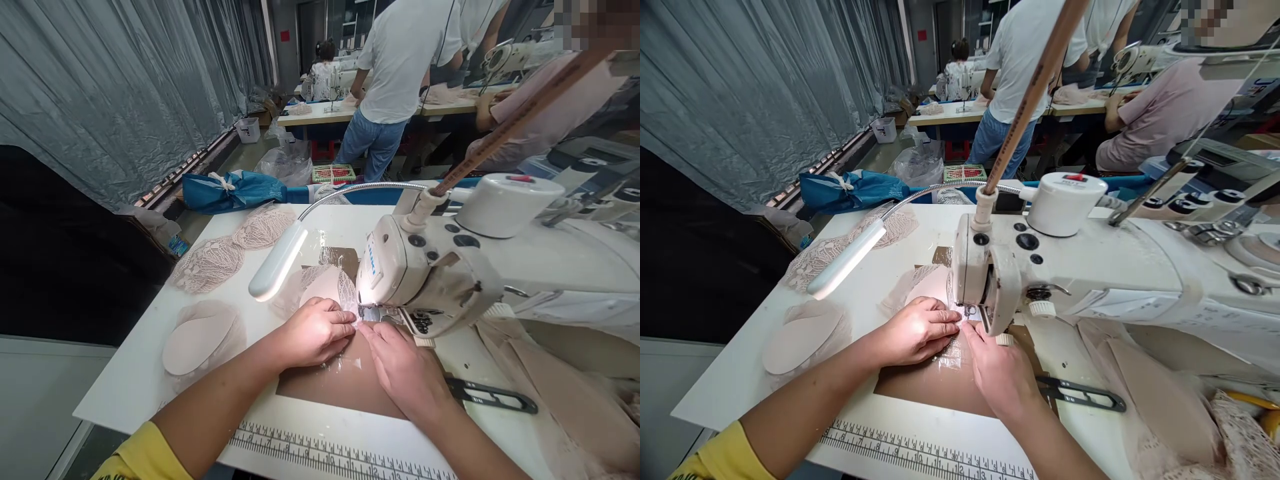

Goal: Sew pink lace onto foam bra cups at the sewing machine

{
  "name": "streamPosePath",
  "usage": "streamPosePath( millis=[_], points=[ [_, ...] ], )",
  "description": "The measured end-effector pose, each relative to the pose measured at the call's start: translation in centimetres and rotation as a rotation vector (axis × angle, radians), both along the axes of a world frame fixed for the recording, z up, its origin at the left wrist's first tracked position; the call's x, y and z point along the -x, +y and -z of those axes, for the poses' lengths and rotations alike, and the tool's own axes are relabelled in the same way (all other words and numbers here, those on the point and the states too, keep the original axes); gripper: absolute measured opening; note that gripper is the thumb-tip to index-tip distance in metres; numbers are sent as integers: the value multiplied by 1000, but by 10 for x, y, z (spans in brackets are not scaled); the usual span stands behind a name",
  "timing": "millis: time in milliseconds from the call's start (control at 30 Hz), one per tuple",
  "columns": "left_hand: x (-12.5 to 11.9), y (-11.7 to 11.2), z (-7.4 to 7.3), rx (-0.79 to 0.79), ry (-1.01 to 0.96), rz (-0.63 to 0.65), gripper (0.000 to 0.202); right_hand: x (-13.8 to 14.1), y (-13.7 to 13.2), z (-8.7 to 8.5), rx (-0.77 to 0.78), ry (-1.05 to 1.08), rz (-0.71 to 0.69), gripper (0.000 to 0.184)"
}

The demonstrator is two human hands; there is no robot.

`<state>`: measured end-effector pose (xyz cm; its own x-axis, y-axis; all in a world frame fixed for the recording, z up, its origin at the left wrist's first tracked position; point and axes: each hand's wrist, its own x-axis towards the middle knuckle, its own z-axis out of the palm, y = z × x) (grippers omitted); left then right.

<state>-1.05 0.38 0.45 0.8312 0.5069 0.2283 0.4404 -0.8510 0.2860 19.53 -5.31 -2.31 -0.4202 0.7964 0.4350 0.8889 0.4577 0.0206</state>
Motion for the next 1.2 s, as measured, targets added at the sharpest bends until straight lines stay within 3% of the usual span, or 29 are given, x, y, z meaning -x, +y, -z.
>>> streamPosePath(
  millis=[167, 633, 967, 1100, 1200],
  points=[
    [-2, 3, 2, -17, -41, -63, 28, 0, 0, 0, -1, 42, -13, 42],
    [-1, 15, 6, -63, -77, -291, 32, -3, 0, -6, 208, 150, -40, 40],
    [9, 24, 10, -88, -53, -435, 34, 0, -3, -18, 255, 168, -5, 39],
    [15, 24, 2, -24, -9, -476, 38, -1, -4, -19, 237, 187, -15, 39],
    [24, 14, -17, 35, 63, -530, 50, -2, -4, -18, 233, 201, -23, 39]
  ],
)
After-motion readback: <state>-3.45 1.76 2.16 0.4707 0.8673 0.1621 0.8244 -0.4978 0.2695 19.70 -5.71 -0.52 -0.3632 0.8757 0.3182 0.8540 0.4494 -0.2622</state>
